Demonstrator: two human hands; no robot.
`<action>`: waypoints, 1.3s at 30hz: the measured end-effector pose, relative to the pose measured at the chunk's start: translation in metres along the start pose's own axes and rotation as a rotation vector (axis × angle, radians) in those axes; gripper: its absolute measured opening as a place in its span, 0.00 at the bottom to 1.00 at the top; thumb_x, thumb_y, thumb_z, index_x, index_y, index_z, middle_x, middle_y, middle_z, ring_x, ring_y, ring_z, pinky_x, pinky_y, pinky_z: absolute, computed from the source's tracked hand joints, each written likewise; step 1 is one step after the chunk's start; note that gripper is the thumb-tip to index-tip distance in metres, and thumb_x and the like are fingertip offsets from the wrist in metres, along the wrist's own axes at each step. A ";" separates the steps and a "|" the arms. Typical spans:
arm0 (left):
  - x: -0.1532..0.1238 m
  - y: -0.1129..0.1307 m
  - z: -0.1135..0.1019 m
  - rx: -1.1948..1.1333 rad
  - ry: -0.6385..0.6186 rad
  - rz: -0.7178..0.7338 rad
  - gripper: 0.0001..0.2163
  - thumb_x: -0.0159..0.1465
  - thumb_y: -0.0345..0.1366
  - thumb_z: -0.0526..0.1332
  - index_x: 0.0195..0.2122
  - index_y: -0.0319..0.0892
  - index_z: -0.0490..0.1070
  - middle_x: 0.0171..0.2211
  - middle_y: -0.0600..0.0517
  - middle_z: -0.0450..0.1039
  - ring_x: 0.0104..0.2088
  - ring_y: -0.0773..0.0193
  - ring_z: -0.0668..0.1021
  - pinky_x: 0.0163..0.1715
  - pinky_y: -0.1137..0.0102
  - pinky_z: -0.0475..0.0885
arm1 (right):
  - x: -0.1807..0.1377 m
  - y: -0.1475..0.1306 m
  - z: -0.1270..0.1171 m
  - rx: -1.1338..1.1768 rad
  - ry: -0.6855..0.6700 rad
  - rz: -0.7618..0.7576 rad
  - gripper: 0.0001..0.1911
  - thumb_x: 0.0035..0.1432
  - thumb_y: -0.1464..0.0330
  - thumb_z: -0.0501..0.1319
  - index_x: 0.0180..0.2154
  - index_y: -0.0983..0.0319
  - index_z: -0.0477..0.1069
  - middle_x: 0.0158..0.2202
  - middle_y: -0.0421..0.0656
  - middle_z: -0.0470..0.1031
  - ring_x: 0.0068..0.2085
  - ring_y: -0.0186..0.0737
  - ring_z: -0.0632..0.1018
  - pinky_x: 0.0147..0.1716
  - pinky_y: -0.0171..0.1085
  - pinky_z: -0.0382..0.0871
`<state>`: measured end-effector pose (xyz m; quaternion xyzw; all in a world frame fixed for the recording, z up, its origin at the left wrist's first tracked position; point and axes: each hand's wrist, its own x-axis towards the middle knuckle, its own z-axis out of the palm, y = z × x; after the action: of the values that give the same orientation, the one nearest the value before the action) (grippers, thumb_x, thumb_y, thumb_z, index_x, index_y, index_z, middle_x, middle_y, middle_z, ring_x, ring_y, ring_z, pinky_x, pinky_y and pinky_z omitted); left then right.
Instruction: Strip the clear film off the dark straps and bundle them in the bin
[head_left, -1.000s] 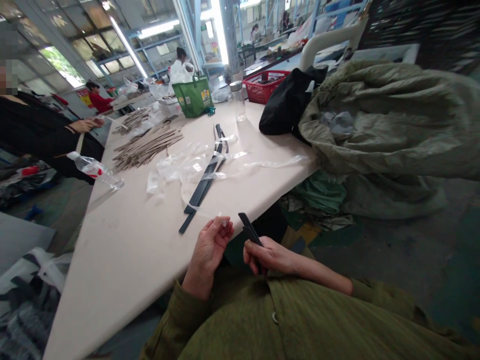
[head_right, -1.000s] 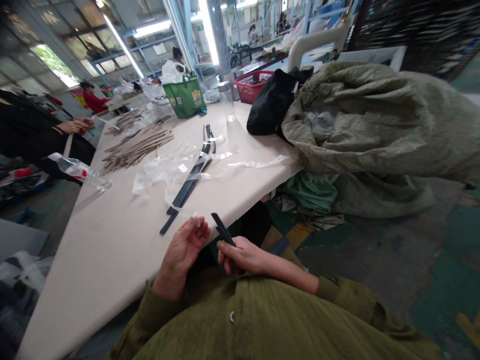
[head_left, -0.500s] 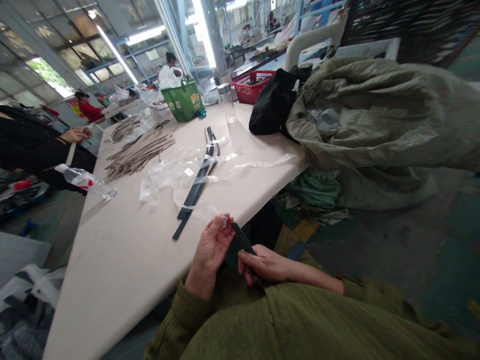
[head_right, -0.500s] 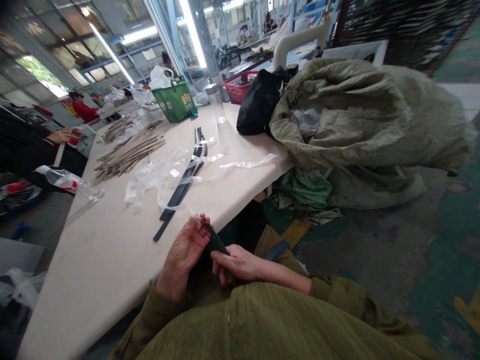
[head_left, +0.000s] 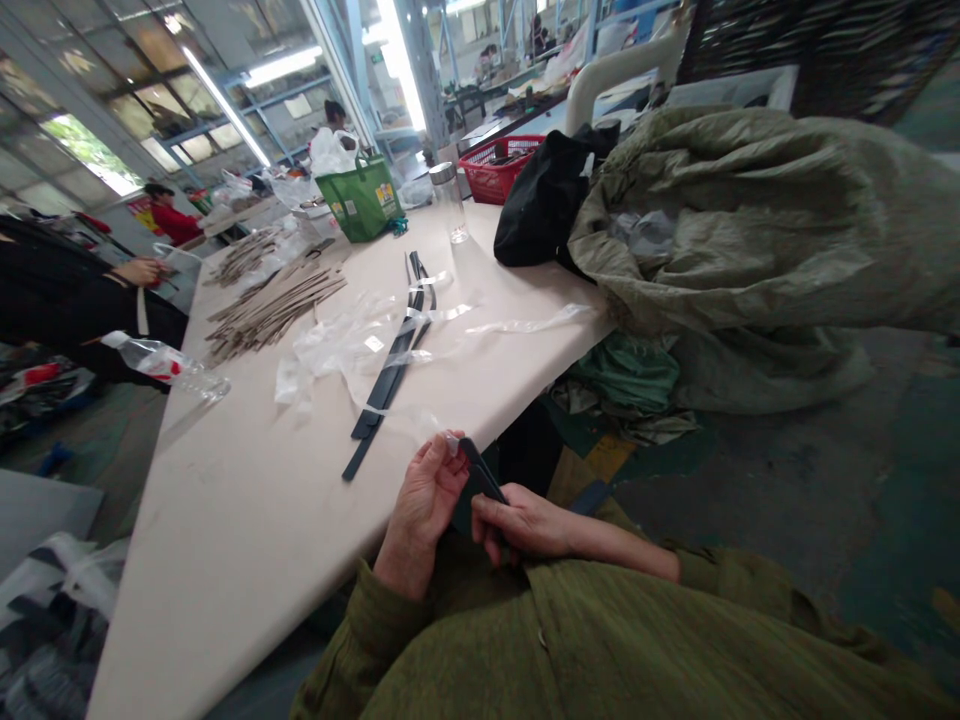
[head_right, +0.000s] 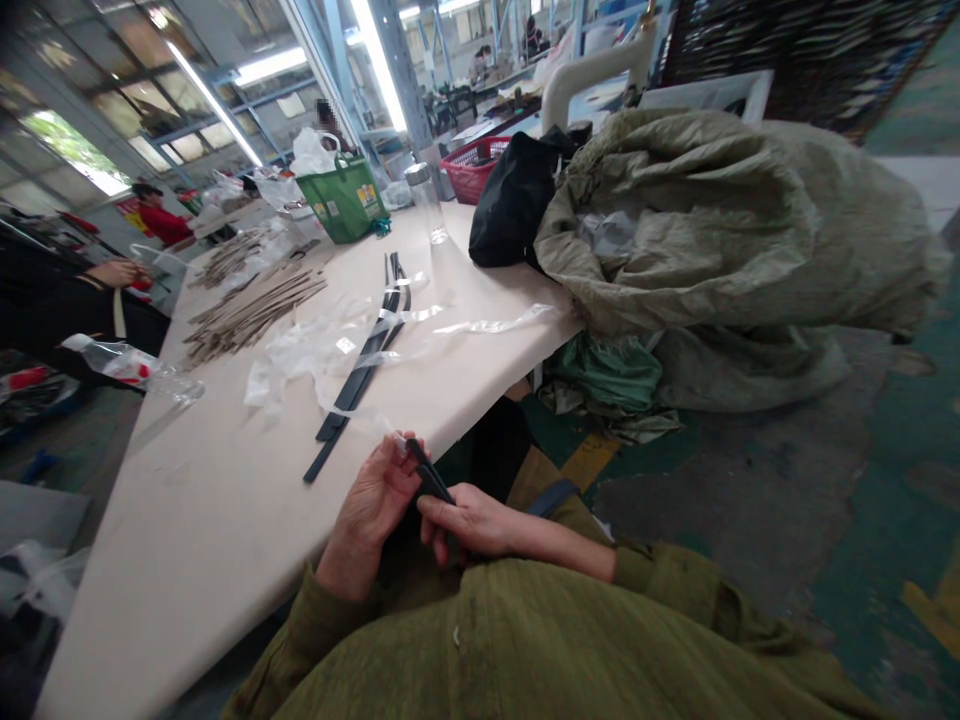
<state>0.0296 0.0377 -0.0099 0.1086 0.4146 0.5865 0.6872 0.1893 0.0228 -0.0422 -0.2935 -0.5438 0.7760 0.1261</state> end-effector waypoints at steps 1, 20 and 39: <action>0.000 0.001 0.000 -0.010 0.003 0.003 0.13 0.47 0.36 0.76 0.30 0.40 0.76 0.31 0.54 0.79 0.34 0.67 0.80 0.38 0.71 0.75 | -0.001 0.000 0.000 0.008 0.014 -0.003 0.37 0.59 0.37 0.48 0.32 0.65 0.71 0.23 0.41 0.72 0.19 0.29 0.69 0.19 0.28 0.64; -0.002 0.000 0.002 -0.014 -0.001 0.000 0.15 0.44 0.37 0.77 0.30 0.40 0.77 0.31 0.53 0.79 0.34 0.65 0.80 0.39 0.69 0.76 | 0.004 0.003 0.000 0.001 -0.041 0.029 0.36 0.59 0.39 0.49 0.33 0.66 0.70 0.22 0.41 0.72 0.19 0.29 0.69 0.18 0.28 0.66; -0.005 -0.018 -0.003 0.086 0.111 0.013 0.18 0.43 0.41 0.78 0.29 0.37 0.75 0.30 0.51 0.79 0.30 0.68 0.78 0.30 0.75 0.73 | -0.077 0.031 -0.037 -0.380 0.282 -0.081 0.27 0.67 0.51 0.47 0.39 0.66 0.73 0.28 0.45 0.75 0.27 0.36 0.73 0.27 0.32 0.64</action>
<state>0.0404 0.0273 -0.0211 0.1083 0.4761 0.5778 0.6541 0.2761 -0.0001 -0.0547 -0.3953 -0.6684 0.6055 0.1743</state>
